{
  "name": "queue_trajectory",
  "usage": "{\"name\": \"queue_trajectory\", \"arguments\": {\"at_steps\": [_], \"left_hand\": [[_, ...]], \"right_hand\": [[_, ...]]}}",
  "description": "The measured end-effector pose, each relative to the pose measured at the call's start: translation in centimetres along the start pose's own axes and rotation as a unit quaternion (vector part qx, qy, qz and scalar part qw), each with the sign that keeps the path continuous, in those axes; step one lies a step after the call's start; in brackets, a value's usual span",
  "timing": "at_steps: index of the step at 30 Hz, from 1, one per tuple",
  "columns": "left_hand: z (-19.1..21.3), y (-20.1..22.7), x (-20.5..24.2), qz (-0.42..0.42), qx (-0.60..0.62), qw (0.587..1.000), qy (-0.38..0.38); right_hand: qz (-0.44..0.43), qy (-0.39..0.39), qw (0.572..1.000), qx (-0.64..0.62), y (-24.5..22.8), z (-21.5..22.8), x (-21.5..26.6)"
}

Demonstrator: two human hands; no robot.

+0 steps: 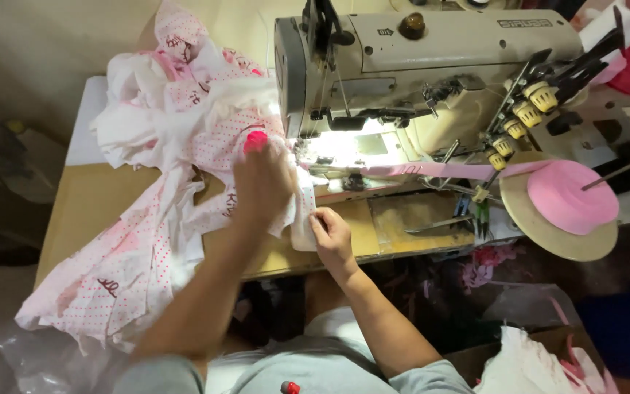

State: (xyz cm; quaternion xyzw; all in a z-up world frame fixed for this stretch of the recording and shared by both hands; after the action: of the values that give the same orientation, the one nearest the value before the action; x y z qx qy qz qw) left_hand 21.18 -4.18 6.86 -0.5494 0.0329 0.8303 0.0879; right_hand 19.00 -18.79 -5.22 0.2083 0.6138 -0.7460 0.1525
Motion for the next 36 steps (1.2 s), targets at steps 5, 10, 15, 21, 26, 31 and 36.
{"name": "queue_trajectory", "arguments": {"at_steps": [5,10,15,21,26,31,36], "left_hand": [[-0.9,-0.2,3.0,0.120,0.026,0.953,-0.276],[-7.0,-3.3,2.4,0.125,0.053,0.929,-0.345],[-17.3,-7.2,3.8,0.161,0.122,0.871,-0.448],[-19.0,-8.9,0.2,0.005,-0.078,0.958,-0.277],[-17.0,-12.9,0.4,0.159,0.035,0.928,-0.336],[-6.5,-10.1,10.2,0.261,0.097,0.879,-0.386],[9.4,0.7,7.8,0.235,0.391,0.794,-0.403]], "right_hand": [[0.024,0.022,0.995,-0.091,0.5,-0.6,0.7],[0.088,0.049,0.995,-0.018,-1.6,-0.8,-1.9],[0.077,0.083,0.994,0.005,-2.8,-0.6,-4.4],[0.058,-0.028,0.985,0.162,0.2,-1.2,-5.4],[-0.002,-0.096,0.991,0.090,-0.5,-1.0,-4.0],[-0.198,-0.034,0.969,-0.143,1.4,1.2,0.3],[-0.434,-0.119,0.790,-0.417,6.1,-6.5,7.4]]}}
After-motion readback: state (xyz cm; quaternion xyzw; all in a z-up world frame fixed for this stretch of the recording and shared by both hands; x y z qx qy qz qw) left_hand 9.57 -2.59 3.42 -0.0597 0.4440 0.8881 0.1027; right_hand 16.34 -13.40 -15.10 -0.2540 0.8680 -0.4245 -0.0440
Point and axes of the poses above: each hand's wrist, its own x-axis away from the middle knuckle, its own z-axis out of the back of the hand, y = z × x, the point moved 10 cm from there along -x, towards the middle knuckle, and after that the axes turned 7 degrees about z, right-handed, at the moved point
